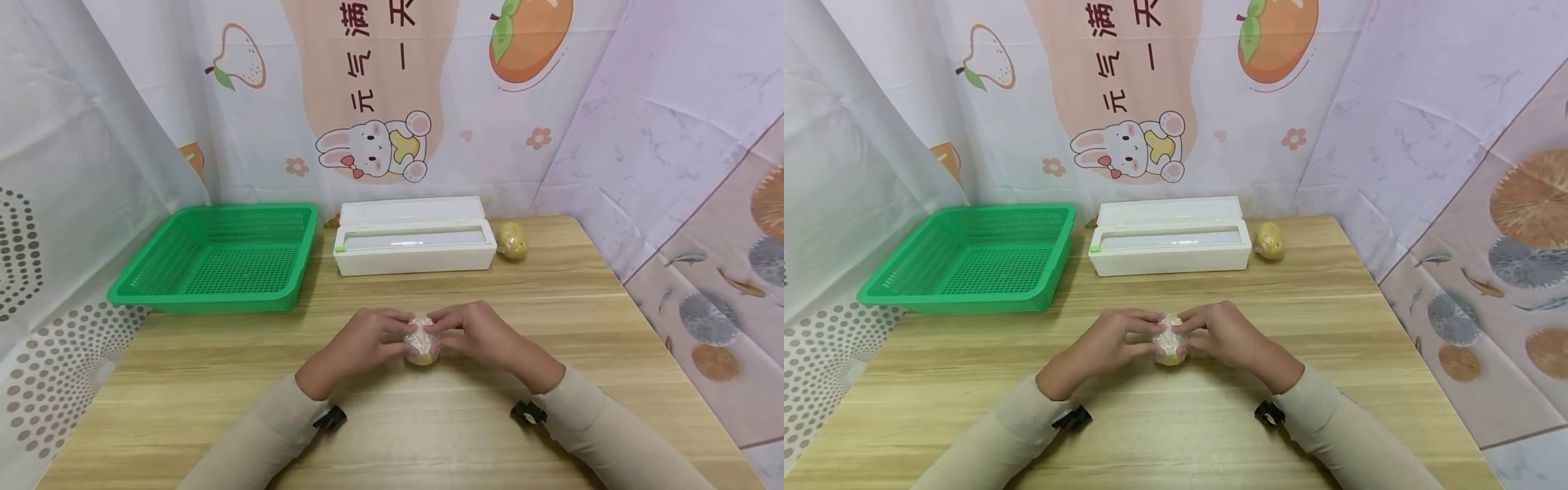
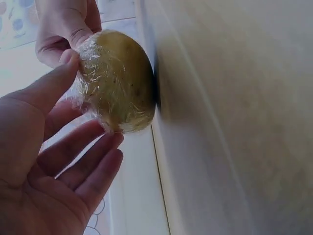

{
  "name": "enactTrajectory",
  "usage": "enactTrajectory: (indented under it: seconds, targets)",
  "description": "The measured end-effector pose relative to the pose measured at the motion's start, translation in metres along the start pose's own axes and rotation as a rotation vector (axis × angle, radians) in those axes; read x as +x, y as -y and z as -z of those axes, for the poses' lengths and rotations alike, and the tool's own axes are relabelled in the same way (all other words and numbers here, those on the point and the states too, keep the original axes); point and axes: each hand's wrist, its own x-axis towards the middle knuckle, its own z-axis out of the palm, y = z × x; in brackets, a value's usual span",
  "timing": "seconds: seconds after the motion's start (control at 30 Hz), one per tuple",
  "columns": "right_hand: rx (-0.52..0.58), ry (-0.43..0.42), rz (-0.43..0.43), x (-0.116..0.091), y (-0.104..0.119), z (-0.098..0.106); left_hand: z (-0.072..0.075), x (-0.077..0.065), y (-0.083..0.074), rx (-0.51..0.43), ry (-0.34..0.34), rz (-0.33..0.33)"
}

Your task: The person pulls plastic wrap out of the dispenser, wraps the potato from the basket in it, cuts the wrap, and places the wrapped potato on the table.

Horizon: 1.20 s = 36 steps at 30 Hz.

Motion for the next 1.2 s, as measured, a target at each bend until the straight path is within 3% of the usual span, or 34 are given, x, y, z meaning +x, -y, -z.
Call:
enactTrajectory:
  seconds: [0.17, 0.33, 0.43, 0.6, 0.73, 0.93, 1.07, 1.2]
  targets:
    - [-0.109, 0.074, 0.074, -0.003, 0.007, 0.002, -0.001, 0.002, -0.003, -0.008, -0.017, 0.032]
    - [-0.238, 0.173, 0.045, -0.007, 0.014, -0.002, -0.005, 0.002, -0.008, 0.107, 0.03, 0.067]
    - [-0.294, 0.164, 0.048, -0.008, 0.016, -0.006, -0.007, 0.002, -0.01, 0.164, 0.059, 0.069]
    - [-0.307, 0.082, 0.105, 0.001, 0.013, -0.006, -0.006, 0.005, -0.01, 0.156, 0.047, 0.091]
    - [-0.207, 0.069, 0.091, 0.012, 0.005, -0.002, -0.001, 0.013, -0.006, 0.087, 0.044, 0.143]
    - [-0.008, 0.072, -0.009, 0.015, -0.006, 0.007, 0.001, 0.02, 0.0, -0.137, 0.021, 0.23]
    - [0.1, 0.02, -0.072, 0.014, -0.007, 0.016, 0.002, 0.019, -0.002, -0.3, -0.015, 0.208]
    - [0.173, -0.022, -0.095, 0.013, -0.006, 0.021, 0.001, 0.019, -0.004, -0.397, -0.077, 0.194]
